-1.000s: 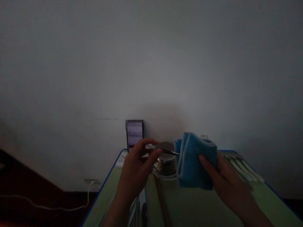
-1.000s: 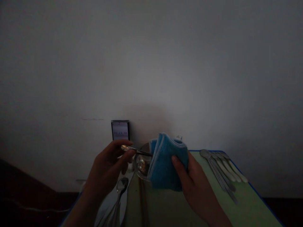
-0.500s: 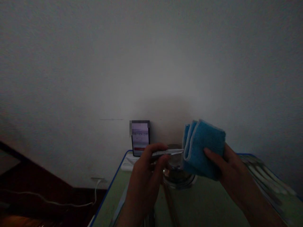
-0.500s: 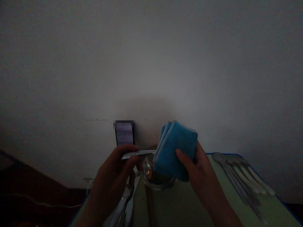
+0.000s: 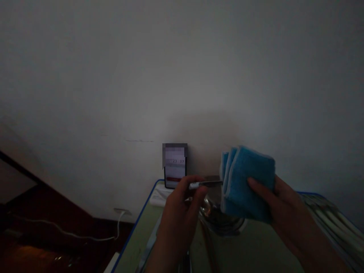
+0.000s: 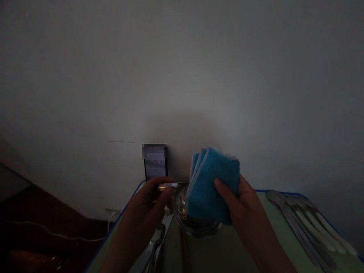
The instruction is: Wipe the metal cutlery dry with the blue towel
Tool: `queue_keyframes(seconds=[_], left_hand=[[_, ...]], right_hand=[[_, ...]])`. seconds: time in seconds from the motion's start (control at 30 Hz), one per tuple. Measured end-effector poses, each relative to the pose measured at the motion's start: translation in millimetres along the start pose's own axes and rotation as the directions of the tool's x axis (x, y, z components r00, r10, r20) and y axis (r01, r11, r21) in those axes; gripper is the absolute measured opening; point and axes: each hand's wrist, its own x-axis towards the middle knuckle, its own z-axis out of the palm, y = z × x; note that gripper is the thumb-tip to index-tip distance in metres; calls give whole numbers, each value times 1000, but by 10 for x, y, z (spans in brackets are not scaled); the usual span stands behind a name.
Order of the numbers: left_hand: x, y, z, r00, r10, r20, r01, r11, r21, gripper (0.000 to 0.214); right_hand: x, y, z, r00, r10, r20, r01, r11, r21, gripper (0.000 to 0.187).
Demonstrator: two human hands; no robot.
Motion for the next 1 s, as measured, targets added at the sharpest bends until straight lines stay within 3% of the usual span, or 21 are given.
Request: queue_keyframes(seconds=[0.17, 0.33, 0.4, 0.53, 0.63, 0.87, 1.0], left_hand=[[4, 44, 1, 999, 39, -26, -36, 994, 100, 15], [-43, 131, 2, 1000, -11, -6, 12, 994, 106, 21], [-67, 157, 0, 1000, -27, 3, 26, 992, 120, 24], [-87, 165, -3, 1000, -15, 20, 11, 981, 195, 32], [-101, 173, 11, 999, 44, 28, -50, 963, 263, 37], [-322, 366, 110, 964, 115, 240, -203, 900, 386, 45], [-472, 482, 150, 928, 72, 366, -241, 865, 440, 43]], right_hand=[[6, -8, -47, 1000, -20, -24, 12, 959, -284, 39], [-33, -76, -4, 984, -50, -171, -23, 916, -400, 50], [-40, -92, -2, 982, -62, -179, -21, 905, -425, 50], [-65, -111, -68, 990, -138, -31, 113, 906, -408, 35], [-120, -119, -149, 990, -132, 56, 143, 926, -349, 31], [-438, -241, -323, 980, -197, -44, 174, 936, -305, 37], [-635, -365, -484, 982, -188, -1, 180, 940, -289, 37]])
